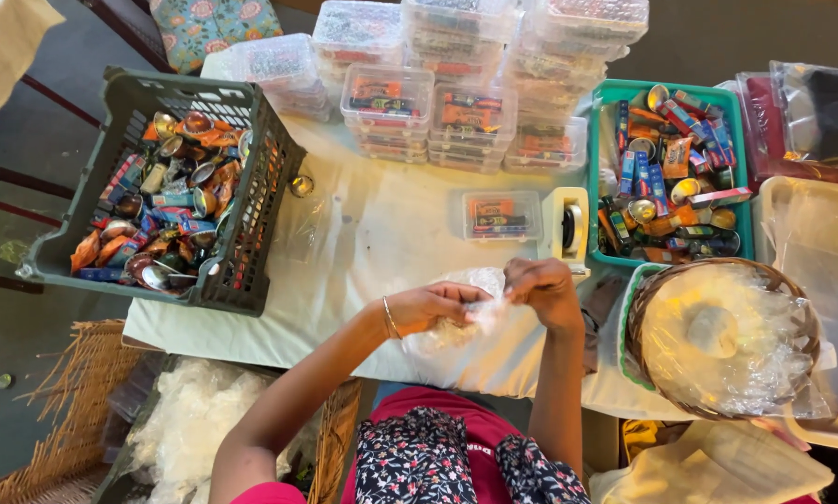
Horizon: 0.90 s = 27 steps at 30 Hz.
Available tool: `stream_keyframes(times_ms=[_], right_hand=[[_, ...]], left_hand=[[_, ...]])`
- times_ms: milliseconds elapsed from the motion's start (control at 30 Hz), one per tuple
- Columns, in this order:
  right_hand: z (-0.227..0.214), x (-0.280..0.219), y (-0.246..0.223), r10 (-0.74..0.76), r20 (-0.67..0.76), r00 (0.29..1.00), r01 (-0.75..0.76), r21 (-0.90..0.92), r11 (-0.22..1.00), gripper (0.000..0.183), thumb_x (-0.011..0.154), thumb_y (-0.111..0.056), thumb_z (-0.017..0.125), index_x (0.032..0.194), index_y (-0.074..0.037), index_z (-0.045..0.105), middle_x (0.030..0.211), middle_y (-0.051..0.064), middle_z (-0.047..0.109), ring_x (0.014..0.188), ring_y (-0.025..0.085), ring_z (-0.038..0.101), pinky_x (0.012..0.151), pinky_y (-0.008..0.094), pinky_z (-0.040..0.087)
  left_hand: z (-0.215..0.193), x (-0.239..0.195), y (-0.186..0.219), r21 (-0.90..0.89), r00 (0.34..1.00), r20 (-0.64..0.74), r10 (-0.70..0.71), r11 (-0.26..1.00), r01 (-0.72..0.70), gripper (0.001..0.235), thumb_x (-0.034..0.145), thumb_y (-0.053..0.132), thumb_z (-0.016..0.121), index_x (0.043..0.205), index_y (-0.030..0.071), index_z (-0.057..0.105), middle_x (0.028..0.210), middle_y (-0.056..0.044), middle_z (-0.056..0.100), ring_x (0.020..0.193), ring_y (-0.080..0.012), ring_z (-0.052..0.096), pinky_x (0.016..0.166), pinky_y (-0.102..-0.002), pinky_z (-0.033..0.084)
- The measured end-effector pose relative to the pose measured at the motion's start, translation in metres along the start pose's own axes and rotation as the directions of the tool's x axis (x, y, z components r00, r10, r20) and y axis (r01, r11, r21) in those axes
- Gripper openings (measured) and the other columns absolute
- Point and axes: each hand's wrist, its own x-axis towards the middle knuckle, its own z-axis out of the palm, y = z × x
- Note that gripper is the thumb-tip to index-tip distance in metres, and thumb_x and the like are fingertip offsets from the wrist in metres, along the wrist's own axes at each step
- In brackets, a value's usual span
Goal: The person sits at a table and wraps small plastic containers filled with items in bubble wrap. They use a tape dispenser to seal the bubble wrap around each container before placing the wrapped items into a basket.
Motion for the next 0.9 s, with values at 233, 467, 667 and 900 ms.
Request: stream_keyframes(times_ms=[233,467,667,900], right_hand=[[0.022,0.007,0.012,0.018,-0.031,0.999,-0.017,0.045,0.999,0.02,0.088,-0.018,0.079,0.088,0.001,0.072,0.075,0.007,0.065,0.071,0.019,0.053,0.073,0.037,0.044],[0.045,0.039,-0.006,0.133,-0.241,0.961,-0.144,-0.028,0.989,0.024,0.091,-0.021,0.076,0.104,-0.001,0.072,0.113,0.007,0.064,0.105,0.019,0.057,0.09,0.032,0.043],[0.064,0.059,-0.049,-0.053,-0.04,0.998,0.016,-0.623,0.782,0.04,0.069,-0.015,0.088,0.103,-0.003,0.073,0.11,0.008,0.066,0.107,0.021,0.063,0.095,0.035,0.05],[0.043,0.022,0.019,0.231,-0.585,0.777,-0.259,0.036,0.965,0.008,0.098,-0.003,0.076,0.103,0.003,0.075,0.088,0.004,0.071,0.079,0.013,0.063,0.075,0.026,0.051]], left_hand=[[-0.037,0.005,-0.086,-0.284,0.994,0.02,0.103,0.954,-0.093,0.033,0.098,0.004,0.066,0.129,-0.005,0.065,0.106,-0.003,0.068,0.097,-0.0104,0.062,0.09,-0.027,0.05],[0.002,0.009,-0.045,-0.072,0.921,-0.287,0.263,0.953,-0.294,0.024,0.096,0.022,0.069,0.111,0.004,0.073,0.095,0.006,0.067,0.087,-0.0028,0.059,0.079,-0.022,0.048],[0.005,0.001,-0.026,0.388,0.746,-0.481,0.462,0.874,-0.291,0.025,0.104,0.026,0.069,0.1,0.002,0.072,0.086,0.01,0.053,0.079,-0.0003,0.043,0.067,-0.021,0.037],[0.038,-0.021,0.008,0.451,0.796,-0.323,0.511,0.823,-0.346,0.033,0.1,0.018,0.062,0.129,0.008,0.074,0.087,0.014,0.052,0.077,0.0014,0.04,0.066,-0.019,0.036]])
